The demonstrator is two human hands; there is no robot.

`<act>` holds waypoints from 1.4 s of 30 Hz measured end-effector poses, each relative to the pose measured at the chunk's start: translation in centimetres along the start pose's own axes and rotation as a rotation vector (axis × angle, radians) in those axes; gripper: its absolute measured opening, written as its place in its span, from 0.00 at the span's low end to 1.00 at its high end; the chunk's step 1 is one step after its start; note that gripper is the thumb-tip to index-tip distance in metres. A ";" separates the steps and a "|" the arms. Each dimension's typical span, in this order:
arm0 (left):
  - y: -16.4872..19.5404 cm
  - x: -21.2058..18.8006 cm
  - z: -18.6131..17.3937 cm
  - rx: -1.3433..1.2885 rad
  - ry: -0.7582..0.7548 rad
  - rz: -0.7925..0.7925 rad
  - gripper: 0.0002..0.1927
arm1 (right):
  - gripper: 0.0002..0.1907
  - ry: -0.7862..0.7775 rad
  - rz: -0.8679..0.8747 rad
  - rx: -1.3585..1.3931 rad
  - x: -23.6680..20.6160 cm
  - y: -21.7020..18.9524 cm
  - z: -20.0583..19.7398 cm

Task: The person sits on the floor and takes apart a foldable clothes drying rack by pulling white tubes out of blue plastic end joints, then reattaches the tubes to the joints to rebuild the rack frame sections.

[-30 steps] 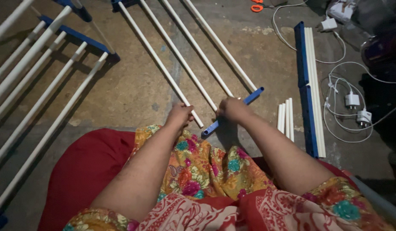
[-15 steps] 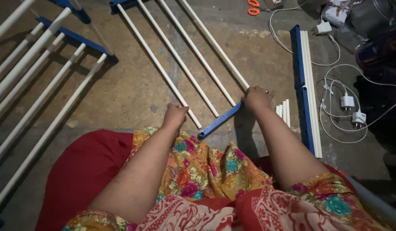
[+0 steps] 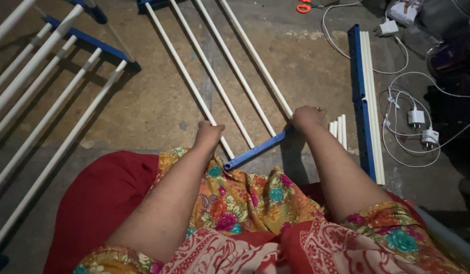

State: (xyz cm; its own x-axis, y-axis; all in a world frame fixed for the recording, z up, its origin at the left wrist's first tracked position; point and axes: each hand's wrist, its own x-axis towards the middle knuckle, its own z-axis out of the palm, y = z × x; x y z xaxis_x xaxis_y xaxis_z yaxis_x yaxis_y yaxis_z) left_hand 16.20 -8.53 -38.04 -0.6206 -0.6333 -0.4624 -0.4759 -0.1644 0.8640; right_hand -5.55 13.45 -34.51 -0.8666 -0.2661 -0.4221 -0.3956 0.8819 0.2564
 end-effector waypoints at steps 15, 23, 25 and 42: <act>0.4 0.4 0.1 0.113 0.040 -0.012 0.29 | 0.21 -0.124 -0.155 -0.067 -0.5 -0.3 -0.2; 1.4 0.1 0.0 0.117 0.054 -0.113 0.34 | 0.17 -0.032 -0.162 -0.072 -1.6 -0.9 -1.1; 1.6 0.2 0.0 0.142 0.053 -0.085 0.34 | 0.18 0.018 -0.157 0.071 -0.9 -0.7 -0.5; 2.1 -0.3 -0.2 0.063 0.038 -0.004 0.23 | 0.27 -0.035 -0.096 0.289 -2.3 -1.8 -2.2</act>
State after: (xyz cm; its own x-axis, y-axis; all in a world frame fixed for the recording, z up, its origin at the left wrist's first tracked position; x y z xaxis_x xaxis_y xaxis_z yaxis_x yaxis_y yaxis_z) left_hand 15.50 -8.83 -36.04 -0.5950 -0.6613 -0.4568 -0.5172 -0.1199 0.8474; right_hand -3.48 11.68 -32.11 -0.8163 -0.3449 -0.4634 -0.3682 0.9288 -0.0427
